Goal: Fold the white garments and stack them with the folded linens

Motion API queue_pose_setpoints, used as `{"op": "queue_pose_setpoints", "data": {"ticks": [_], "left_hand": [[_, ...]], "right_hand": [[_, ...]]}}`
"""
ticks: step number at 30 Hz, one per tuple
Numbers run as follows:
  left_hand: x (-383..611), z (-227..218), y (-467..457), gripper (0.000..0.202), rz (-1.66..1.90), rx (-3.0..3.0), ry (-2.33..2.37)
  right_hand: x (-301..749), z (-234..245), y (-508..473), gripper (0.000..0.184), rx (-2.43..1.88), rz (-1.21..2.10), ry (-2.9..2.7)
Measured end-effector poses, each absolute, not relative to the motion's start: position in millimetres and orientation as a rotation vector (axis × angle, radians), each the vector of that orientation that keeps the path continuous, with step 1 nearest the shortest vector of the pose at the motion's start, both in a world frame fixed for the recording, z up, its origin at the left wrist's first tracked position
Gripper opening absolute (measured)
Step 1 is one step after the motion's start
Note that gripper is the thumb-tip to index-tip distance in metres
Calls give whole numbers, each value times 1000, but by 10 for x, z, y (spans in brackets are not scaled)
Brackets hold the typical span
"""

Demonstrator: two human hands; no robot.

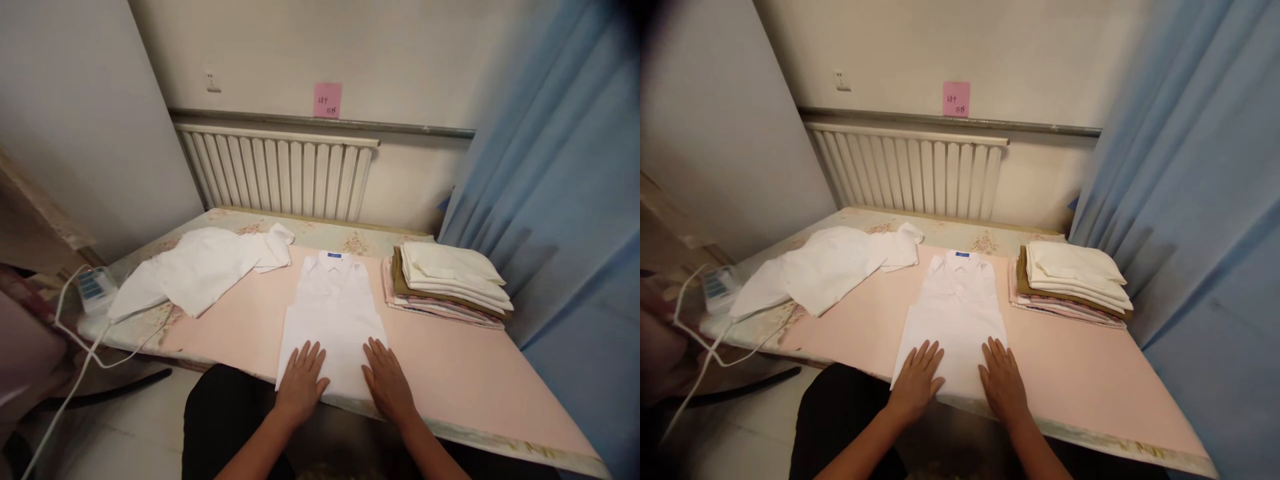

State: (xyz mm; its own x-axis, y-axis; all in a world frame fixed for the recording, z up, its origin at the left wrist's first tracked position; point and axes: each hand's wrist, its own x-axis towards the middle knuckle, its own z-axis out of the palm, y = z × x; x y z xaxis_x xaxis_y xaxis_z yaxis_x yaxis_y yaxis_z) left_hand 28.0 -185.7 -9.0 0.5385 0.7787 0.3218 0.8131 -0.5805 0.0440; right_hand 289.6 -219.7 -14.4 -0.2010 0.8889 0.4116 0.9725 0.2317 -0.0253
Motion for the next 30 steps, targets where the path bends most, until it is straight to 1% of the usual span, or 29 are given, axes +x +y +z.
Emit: {"op": "queue_pose_setpoints", "data": {"ticks": [4,8,11,17,23,27,30], "left_hand": [[-50,-175,-1914,53,-541,-2638,-1389],[-350,-224,-2059,61,-664,-2591,-1452],[-451,-219,-2135,66,-665,-2589,-1459],[-431,-212,-2074,52,-682,-2518,-1390],[-456,-248,-2052,49,-752,-2500,-1369],[-461,-252,-2046,46,-798,-2482,-1339],[-462,-244,-2033,43,-798,-2459,-1322]], "right_hand": [[2903,-168,-2192,45,-1709,-322,-2144],[2907,-181,-2186,44,-1684,-297,-2120],[2912,-178,-2189,44,-1669,-269,-2106],[3009,-184,-2285,45,-1587,-158,-2123],[3140,-137,-2591,56,-1472,-4,-2222],[3158,-144,-2736,49,-1419,-47,-2162],[3148,-185,-2761,48,-1362,-130,-2137]]}}
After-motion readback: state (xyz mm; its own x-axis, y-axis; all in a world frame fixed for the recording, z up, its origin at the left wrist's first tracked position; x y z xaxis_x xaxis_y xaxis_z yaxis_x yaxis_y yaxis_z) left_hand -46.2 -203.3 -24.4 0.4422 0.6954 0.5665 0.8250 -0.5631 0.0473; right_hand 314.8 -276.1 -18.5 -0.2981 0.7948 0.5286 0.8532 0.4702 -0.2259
